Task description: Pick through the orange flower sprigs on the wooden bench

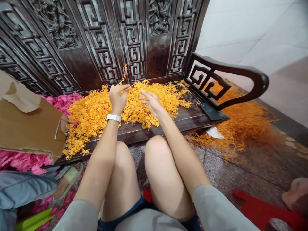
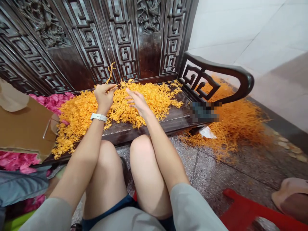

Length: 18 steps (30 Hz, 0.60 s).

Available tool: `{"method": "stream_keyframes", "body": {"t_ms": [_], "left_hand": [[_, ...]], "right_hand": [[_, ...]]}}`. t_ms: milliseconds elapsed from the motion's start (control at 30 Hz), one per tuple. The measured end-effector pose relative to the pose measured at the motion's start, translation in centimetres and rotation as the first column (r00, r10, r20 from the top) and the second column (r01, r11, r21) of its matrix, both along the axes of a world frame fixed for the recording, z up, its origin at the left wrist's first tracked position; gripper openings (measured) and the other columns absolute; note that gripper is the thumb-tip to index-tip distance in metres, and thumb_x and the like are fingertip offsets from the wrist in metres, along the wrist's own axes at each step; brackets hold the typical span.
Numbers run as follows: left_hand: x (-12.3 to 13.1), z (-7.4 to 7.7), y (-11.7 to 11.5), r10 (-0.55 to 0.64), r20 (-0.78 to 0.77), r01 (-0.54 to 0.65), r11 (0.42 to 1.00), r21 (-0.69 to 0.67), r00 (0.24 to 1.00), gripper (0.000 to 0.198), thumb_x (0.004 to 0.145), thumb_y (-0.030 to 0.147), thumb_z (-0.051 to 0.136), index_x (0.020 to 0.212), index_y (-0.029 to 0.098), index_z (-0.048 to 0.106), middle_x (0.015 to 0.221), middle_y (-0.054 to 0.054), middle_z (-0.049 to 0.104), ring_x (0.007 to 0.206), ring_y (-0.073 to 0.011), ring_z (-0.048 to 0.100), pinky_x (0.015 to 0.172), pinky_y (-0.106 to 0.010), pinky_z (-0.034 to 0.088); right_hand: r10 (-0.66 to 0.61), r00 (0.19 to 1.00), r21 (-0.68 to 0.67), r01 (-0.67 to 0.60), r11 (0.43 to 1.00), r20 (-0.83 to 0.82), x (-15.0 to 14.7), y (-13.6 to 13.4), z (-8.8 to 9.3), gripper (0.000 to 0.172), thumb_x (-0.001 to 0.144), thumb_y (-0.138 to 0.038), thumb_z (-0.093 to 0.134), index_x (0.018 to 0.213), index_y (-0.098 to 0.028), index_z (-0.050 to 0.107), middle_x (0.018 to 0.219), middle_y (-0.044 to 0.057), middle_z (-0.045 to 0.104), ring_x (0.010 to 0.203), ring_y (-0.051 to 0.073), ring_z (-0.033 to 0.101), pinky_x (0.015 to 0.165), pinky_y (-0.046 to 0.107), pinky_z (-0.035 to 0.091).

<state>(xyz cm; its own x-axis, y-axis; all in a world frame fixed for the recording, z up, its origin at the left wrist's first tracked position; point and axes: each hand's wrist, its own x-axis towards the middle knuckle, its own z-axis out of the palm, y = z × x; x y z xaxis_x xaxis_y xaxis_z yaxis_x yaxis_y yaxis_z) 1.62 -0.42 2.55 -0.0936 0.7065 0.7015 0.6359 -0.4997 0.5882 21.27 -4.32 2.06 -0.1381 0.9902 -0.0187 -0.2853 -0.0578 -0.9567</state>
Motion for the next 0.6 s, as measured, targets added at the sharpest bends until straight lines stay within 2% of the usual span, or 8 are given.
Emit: {"method": "stream_keyframes", "body": {"t_ms": [100,233,300,367,433,533,567,600], "left_hand": [[1.2,0.3,-0.5,-0.078,-0.051,0.077,0.997,-0.007,0.996,0.012,0.098,0.029,0.075,0.096,0.029,0.087,0.102,-0.005,0.082,0.101,-0.0271,0.068,0.109,-0.049,0.048],[2.4,0.3,-0.7,-0.083,-0.049,0.083,0.996,-0.013,0.995,0.014,0.096,0.023,0.074,0.091,0.028,0.086,0.094,-0.005,0.079,0.101,-0.0274,0.066,0.11,-0.051,0.05],[2.5,0.2,-0.5,-0.06,-0.014,0.06,0.998,-0.009,0.998,0.015,0.095,0.02,0.073,0.089,0.027,0.085,0.093,-0.006,0.077,0.102,-0.0274,0.067,0.108,-0.05,0.051],[2.0,0.0,0.2,-0.017,0.079,0.017,1.0,-0.006,0.997,0.016,0.095,0.017,0.071,0.088,0.025,0.084,0.095,-0.006,0.077,0.102,-0.0265,0.069,0.104,-0.046,0.054],[0.8,-0.4,1.1,0.053,0.23,-0.05,0.999,-0.017,0.972,0.015,0.095,0.016,0.069,0.089,0.022,0.081,0.097,-0.006,0.076,0.1,-0.0247,0.071,0.098,-0.042,0.056],[-1.5,-1.3,2.2,0.188,0.395,-0.172,0.982,-0.076,0.899,0.011,0.093,0.016,0.068,0.087,0.019,0.077,0.094,-0.006,0.076,0.095,-0.0227,0.072,0.093,-0.038,0.057],[-2.2,-1.5,2.4,0.216,0.408,-0.195,0.976,-0.094,0.887,0.01,0.092,0.016,0.068,0.086,0.018,0.076,0.094,-0.006,0.076,0.095,-0.0223,0.072,0.093,-0.037,0.057],[-2.7,-1.8,2.5,0.23,0.406,-0.205,0.973,-0.104,0.885,0.009,0.091,0.015,0.069,0.086,0.018,0.075,0.094,-0.006,0.076,0.096,-0.0223,0.072,0.095,-0.037,0.057]], "right_hand": [[-0.04,0.999,0.007,0.04,0.999,-0.027,-0.4,0.0,0.1,0.058,0.088,-0.07,0.08,0.119,-0.022,0.072,0.096,0.008,0.075,0.073,0.014,0.064,0.06,0.028,0.049],[-0.059,0.996,0.075,0.064,0.995,-0.067,-0.3,0.3,-0.4,0.044,0.091,-0.064,0.081,0.094,-0.02,0.072,0.082,0.004,0.069,0.069,0.01,0.06,0.062,0.024,0.046],[0.009,0.999,0.106,-0.004,0.994,-0.047,0.0,0.1,-0.3,0.043,0.09,-0.058,0.085,0.082,-0.019,0.068,0.072,0.0,0.063,0.063,0.008,0.054,0.059,0.022,0.043],[0.195,0.98,0.145,-0.197,0.97,0.031,0.3,-0.6,0.3,0.046,0.087,-0.057,0.088,0.074,-0.018,0.065,0.062,-0.003,0.058,0.056,0.006,0.048,0.054,0.021,0.037],[0.479,0.858,0.189,-0.509,0.839,0.184,0.5,-1.8,1.4,0.049,0.085,-0.059,0.089,0.072,-0.016,0.068,0.057,-0.004,0.057,0.052,0.006,0.046,0.051,0.022,0.035],[0.727,0.573,0.226,-0.819,0.527,0.378,0.7,-3.6,3.4,0.051,0.086,-0.061,0.087,0.073,-0.014,0.074,0.058,-0.001,0.063,0.051,0.007,0.051,0.052,0.022,0.039],[0.736,0.56,0.247,-0.829,0.502,0.381,0.7,-4.0,3.9,0.05,0.087,-0.061,0.086,0.073,-0.014,0.074,0.06,-0.001,0.064,0.052,0.007,0.052,0.053,0.022,0.041],[0.716,0.608,0.277,-0.793,0.542,0.342,0.7,-4.2,4.1,0.049,0.087,-0.061,0.086,0.075,-0.014,0.074,0.061,-0.001,0.064,0.054,0.007,0.052,0.054,0.022,0.041]]}}
